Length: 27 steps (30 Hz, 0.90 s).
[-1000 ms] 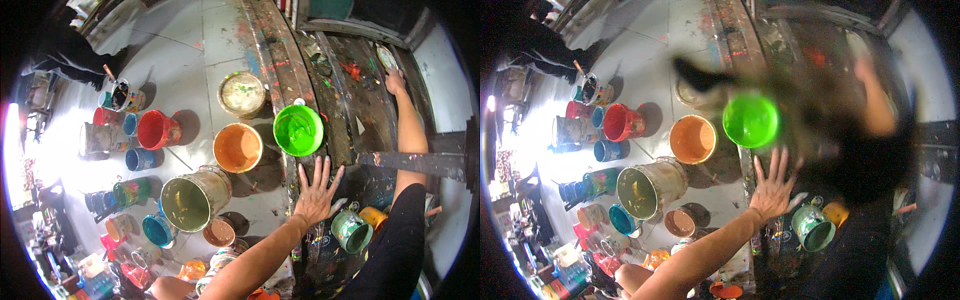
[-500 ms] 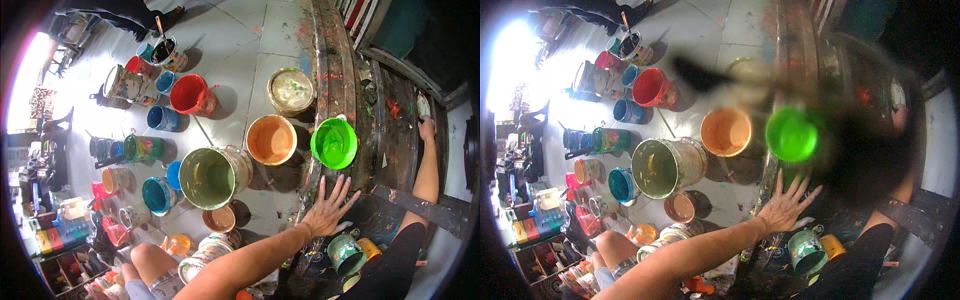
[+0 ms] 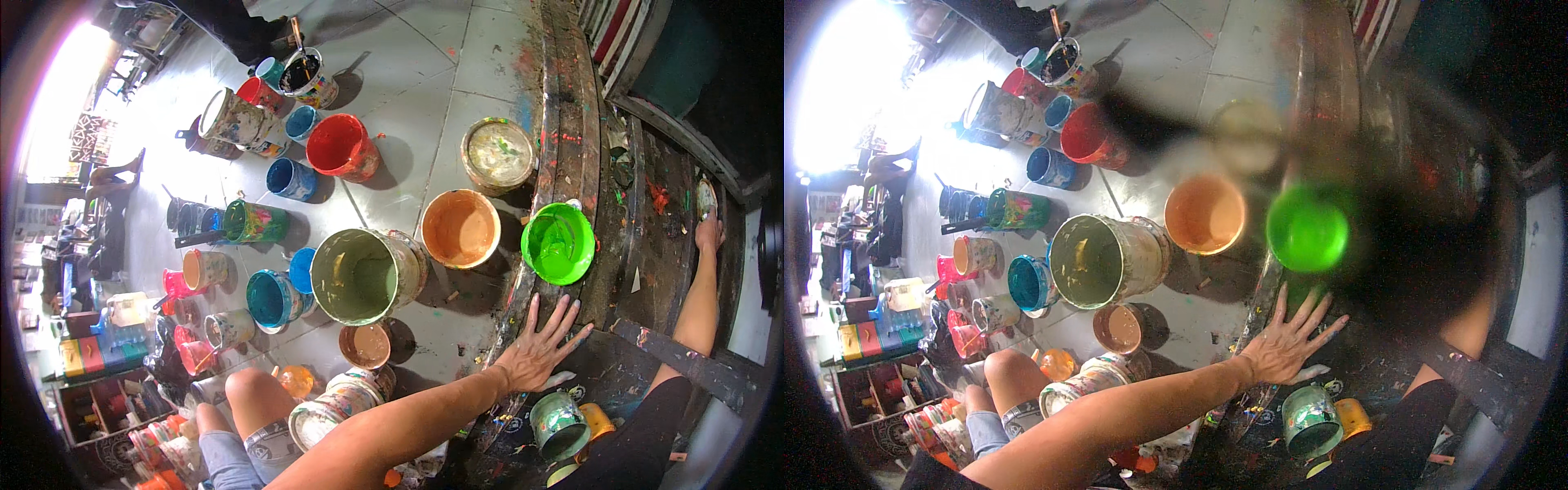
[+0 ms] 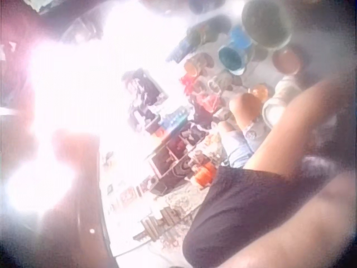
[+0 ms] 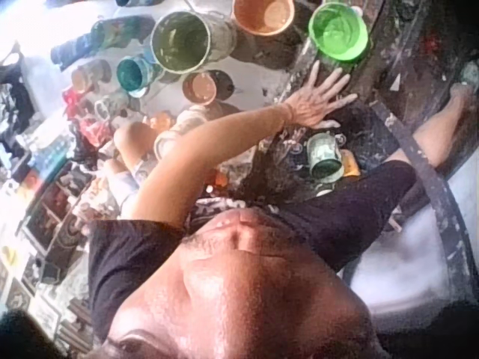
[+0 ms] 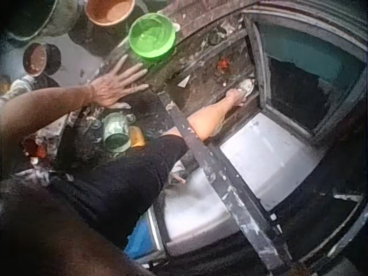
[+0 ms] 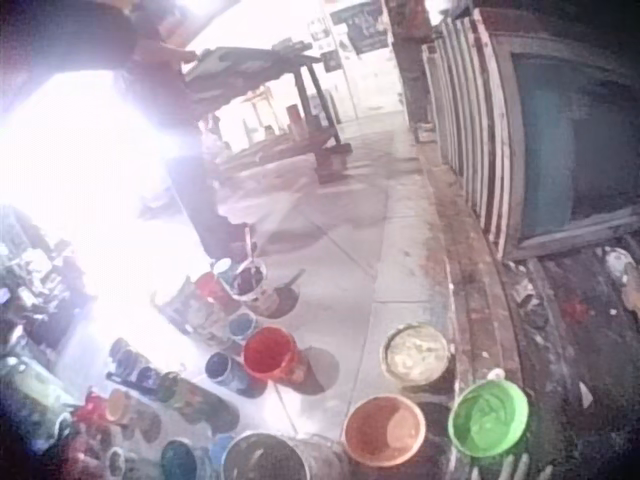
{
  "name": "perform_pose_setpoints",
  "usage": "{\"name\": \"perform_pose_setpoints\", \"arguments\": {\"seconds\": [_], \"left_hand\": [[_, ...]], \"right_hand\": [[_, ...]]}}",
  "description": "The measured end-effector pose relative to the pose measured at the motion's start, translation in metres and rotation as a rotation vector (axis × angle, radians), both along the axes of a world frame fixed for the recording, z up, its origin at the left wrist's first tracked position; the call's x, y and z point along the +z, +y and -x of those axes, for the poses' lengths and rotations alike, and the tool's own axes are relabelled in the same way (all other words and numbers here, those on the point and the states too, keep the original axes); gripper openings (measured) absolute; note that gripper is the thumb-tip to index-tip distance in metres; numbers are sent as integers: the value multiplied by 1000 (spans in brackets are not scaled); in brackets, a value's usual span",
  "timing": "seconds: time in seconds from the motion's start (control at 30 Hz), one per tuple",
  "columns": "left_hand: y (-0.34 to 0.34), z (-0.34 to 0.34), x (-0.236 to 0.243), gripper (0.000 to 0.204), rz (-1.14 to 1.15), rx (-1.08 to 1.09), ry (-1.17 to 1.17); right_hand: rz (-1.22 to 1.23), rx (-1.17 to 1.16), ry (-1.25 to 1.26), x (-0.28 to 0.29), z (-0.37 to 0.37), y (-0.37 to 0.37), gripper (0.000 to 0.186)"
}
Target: The person stirs grey paint in a small container using a spatula, wipes the tool with a cloth, sprays the container with liquid from a bottle, and wipes the exterior and rim of the container.
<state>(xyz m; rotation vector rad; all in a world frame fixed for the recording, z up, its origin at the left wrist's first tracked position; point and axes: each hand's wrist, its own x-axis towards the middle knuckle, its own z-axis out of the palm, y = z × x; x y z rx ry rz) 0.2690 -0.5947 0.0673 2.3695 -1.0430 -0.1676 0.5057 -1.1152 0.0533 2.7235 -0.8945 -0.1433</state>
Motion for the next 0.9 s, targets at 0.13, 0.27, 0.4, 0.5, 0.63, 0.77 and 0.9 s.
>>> {"name": "perform_pose_setpoints", "arguments": {"seconds": [0.13,0.27,0.4,0.5,0.63,0.77,0.9], "left_hand": [[-2,5,1,92,26,26,-9],[-4,-1,7,94,53,-22,-9],[5,3,1,91,24,27,0],[5,4,-2,90,27,29,-1],[-7,5,-5,87,149,58,-103],[-3,13,-16,94,258,129,-155],[1,21,-30,101,263,195,-266]], "right_hand": [[29,-1,-20,-13,1,-10,48],[-6,-50,-122,5,-7,-66,42],[90,66,39,-40,-2,-7,40],[139,5,193,-46,-4,-16,42],[124,45,-152,-25,-3,-113,46],[263,116,-272,-42,15,-86,44],[532,204,-239,-71,54,5,37]]}}
